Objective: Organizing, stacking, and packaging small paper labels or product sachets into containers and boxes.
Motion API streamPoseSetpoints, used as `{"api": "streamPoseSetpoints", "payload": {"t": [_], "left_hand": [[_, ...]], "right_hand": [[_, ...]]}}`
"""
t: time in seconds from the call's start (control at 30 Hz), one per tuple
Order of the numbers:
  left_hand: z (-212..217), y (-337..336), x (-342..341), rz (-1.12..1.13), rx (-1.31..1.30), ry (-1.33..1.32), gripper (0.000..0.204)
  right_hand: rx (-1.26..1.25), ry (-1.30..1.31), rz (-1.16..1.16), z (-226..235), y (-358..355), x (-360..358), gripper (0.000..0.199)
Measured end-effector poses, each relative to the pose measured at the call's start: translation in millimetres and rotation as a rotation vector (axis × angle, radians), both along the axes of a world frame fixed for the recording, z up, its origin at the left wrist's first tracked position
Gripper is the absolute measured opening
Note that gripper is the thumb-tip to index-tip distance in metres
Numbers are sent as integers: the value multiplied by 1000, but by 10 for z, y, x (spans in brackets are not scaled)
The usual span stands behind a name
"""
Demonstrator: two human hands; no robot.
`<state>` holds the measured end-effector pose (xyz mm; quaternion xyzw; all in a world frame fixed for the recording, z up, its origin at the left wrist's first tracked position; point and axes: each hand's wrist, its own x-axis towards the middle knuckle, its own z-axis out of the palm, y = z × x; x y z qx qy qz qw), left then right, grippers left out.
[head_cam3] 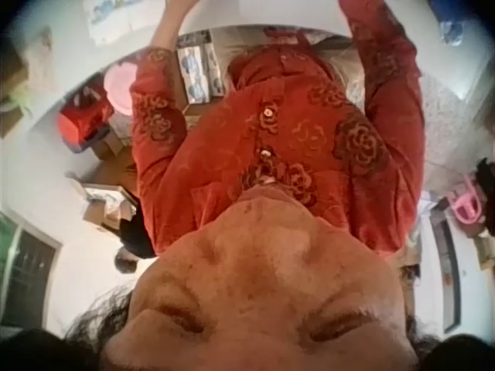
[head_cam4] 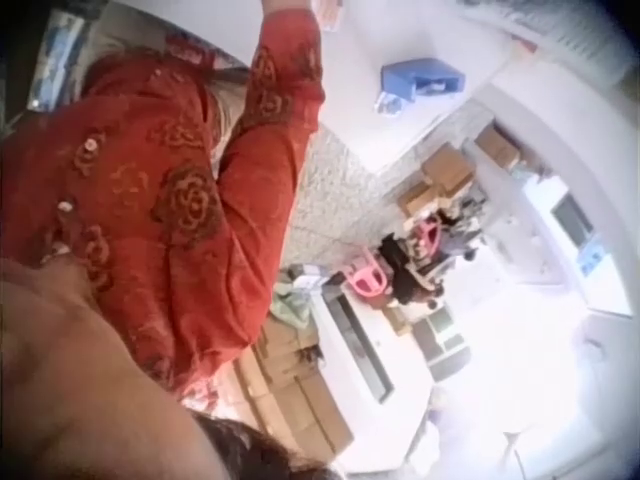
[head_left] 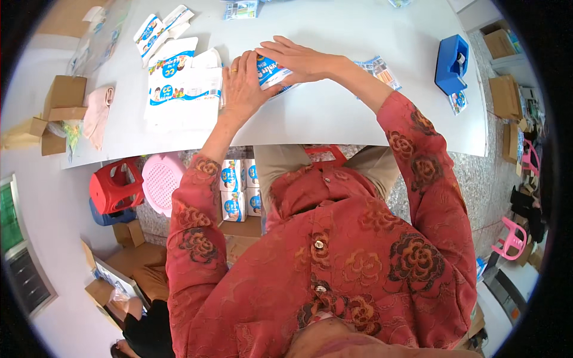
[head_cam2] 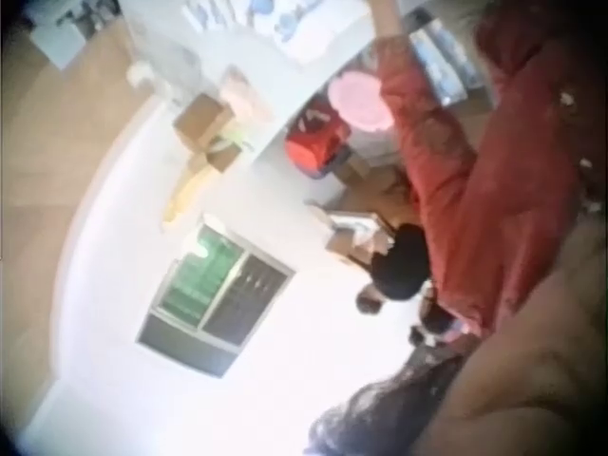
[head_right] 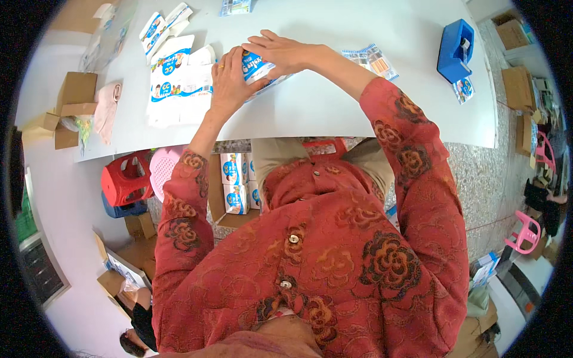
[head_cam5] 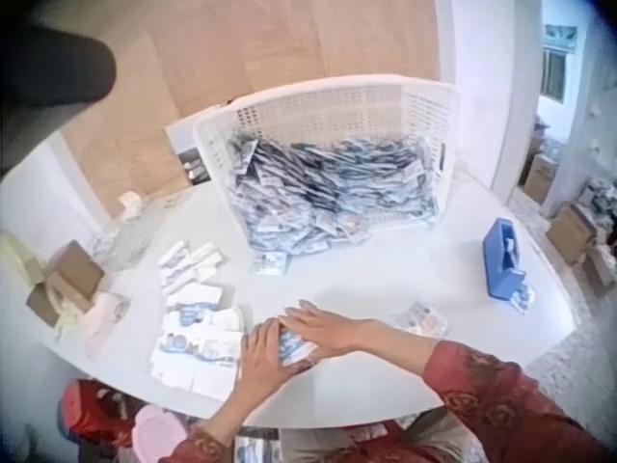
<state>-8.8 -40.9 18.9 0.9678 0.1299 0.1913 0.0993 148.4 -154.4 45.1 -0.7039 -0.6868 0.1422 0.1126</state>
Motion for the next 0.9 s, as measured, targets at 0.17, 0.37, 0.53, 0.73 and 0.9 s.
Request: {"api": "streamPoseSetpoints", "payload": {"t": [0.17, 0.37, 0.53, 0.73, 0.9], "left_hand": [[-82, -5, -42, 29, -106, -43, 90], [22, 158, -412, -171, -367, -145, 65], [-24, 21, -637, -153, -242, -245, 41], [15, 75, -648, -102, -360, -256, 39], [205, 383, -512, -188, 54, -2, 56]], "right_hand": [[123, -132, 13, -250, -134, -65, 74], [173, -147, 8, -348, -267, -73, 63], [195, -156, -8, -388, -267, -88, 59], [163, -160, -23, -349, -252, -97, 57], [161, -188, -26, -266, -224, -111, 57]]}}
